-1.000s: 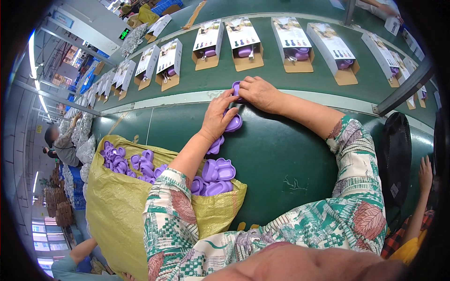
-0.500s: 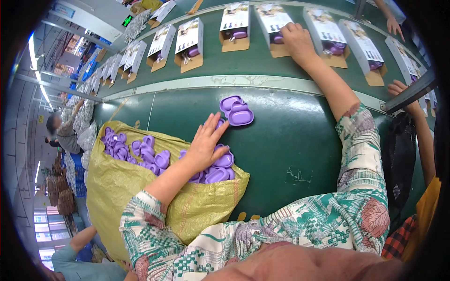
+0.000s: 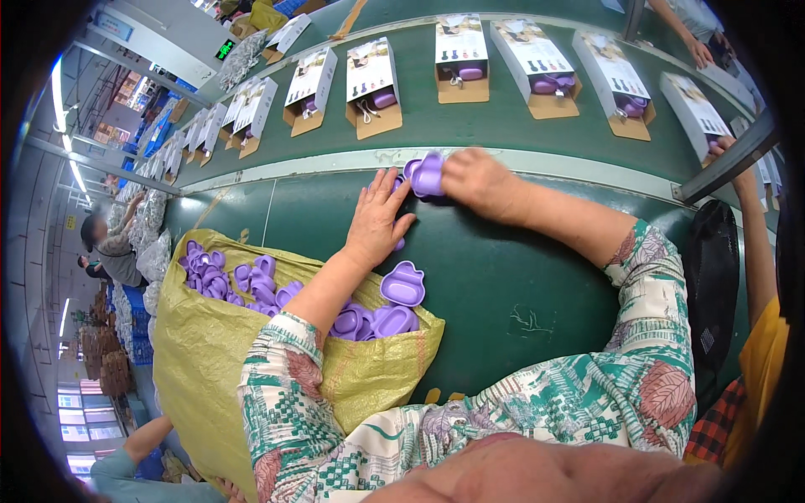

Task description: The person picks up purple silicone items from a pile and places them into cardboard boxes on a conveyor belt. They handle the items by hand, sometimes turning them over or moving them aside before inserting them into the boxes.

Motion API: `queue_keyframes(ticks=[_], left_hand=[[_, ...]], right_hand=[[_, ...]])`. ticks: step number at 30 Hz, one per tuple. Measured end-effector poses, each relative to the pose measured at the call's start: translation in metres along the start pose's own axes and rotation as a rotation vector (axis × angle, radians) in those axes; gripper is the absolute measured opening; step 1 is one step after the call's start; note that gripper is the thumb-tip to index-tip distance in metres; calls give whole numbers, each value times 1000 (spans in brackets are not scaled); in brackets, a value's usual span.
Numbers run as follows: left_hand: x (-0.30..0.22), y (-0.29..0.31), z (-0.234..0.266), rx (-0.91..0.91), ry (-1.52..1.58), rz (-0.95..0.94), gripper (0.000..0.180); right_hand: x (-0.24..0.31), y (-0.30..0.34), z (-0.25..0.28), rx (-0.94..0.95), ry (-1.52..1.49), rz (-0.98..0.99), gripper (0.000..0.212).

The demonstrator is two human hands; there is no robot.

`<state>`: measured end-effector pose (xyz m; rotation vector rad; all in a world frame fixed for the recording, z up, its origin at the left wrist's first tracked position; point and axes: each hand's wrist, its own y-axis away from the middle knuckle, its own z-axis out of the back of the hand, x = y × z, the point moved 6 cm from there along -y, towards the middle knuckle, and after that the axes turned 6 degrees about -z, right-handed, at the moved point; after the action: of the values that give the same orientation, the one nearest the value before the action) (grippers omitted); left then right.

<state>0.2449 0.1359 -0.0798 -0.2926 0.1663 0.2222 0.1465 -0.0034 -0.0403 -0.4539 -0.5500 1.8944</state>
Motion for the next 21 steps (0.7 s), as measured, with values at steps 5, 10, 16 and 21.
queue_keyframes(ticks=[5,10,16,21], left_hand=[[9,-30,-5,-39,-2,-17,60],[8,-62,-11,-89,-73,36,57],[23,-31,13,-204,0,156,54],[32,75,60,-37,-26,294,58]], right_hand=[[-108,-4,4,22,327,-306,20],[-206,11,8,-80,491,-598,13],[-94,-3,-1,-162,-47,-246,23],[-56,-9,-28,68,-13,-147,17]])
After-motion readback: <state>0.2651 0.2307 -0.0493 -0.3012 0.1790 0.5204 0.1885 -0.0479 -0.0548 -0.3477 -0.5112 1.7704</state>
